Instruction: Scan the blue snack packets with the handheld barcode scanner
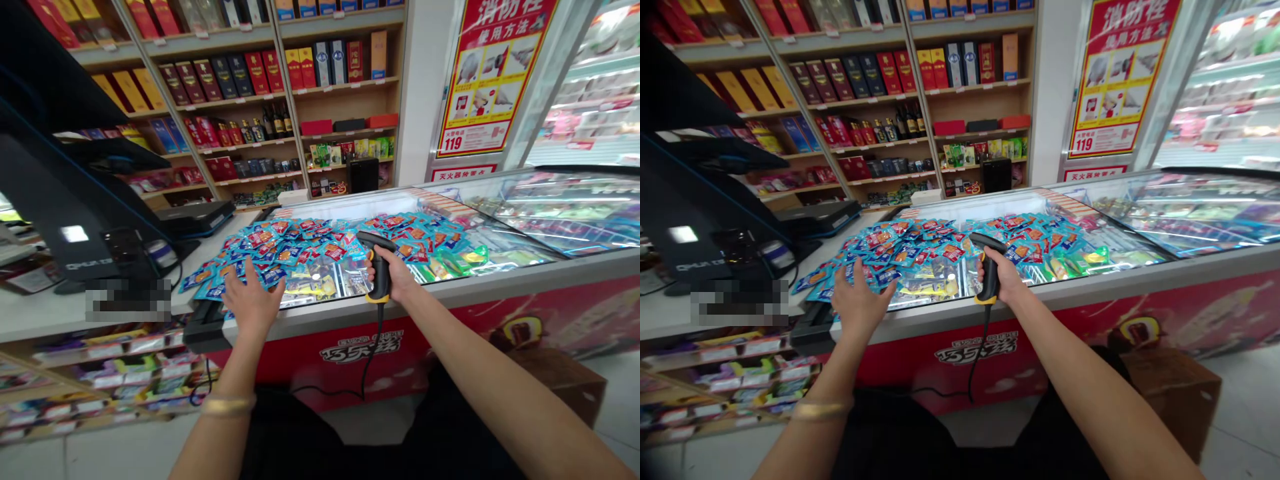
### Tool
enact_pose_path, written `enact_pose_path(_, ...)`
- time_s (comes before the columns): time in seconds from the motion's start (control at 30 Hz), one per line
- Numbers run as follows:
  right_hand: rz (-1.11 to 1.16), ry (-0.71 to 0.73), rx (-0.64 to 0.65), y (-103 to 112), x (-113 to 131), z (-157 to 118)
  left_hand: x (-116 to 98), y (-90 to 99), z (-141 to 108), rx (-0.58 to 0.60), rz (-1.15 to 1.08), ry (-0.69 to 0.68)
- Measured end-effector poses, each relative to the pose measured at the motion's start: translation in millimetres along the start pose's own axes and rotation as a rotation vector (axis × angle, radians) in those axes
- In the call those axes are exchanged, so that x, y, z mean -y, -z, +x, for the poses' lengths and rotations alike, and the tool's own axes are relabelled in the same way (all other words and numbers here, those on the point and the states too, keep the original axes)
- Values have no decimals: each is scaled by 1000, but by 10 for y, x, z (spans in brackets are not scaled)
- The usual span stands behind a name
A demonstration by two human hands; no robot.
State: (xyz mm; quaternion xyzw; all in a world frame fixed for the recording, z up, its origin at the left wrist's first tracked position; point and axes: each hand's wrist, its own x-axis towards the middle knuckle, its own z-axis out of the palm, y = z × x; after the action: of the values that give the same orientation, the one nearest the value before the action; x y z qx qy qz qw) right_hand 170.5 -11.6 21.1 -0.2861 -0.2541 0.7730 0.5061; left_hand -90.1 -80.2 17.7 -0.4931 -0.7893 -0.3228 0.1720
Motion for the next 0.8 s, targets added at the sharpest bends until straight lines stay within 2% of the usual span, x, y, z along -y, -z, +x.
enact_pose_path(0.1, -22, -40, 44, -164, -167, 46, 223, 54, 36, 203, 79, 134)
enact_pose_path(0.2, -28, -70, 72, -233, -250, 73, 274, -1, 31, 346, 97, 96)
enact_pose_path(0.3, -36, -87, 85, -232, -254, 82, 182, -71, -38, 340, 54, -12)
enact_pose_path(0.47, -40, -78, 68, -219, -226, 69, -100, -154, -215, 283, -97, -91)
enact_pose_path(0.6, -55, -73, 60, -233, -237, 57, -271, -230, -287, 155, -321, -120)
enact_pose_path(0.67, -55, -69, 68, -233, -244, 56, -345, -262, -268, 138, -514, -112)
enact_pose_path(0.73, -54, -68, 86, -227, -248, 59, -421, -282, -207, 219, -787, -37)
enact_pose_path(0.8, -53, -69, 100, -219, -251, 66, -494, -291, -120, 401, -1089, 137)
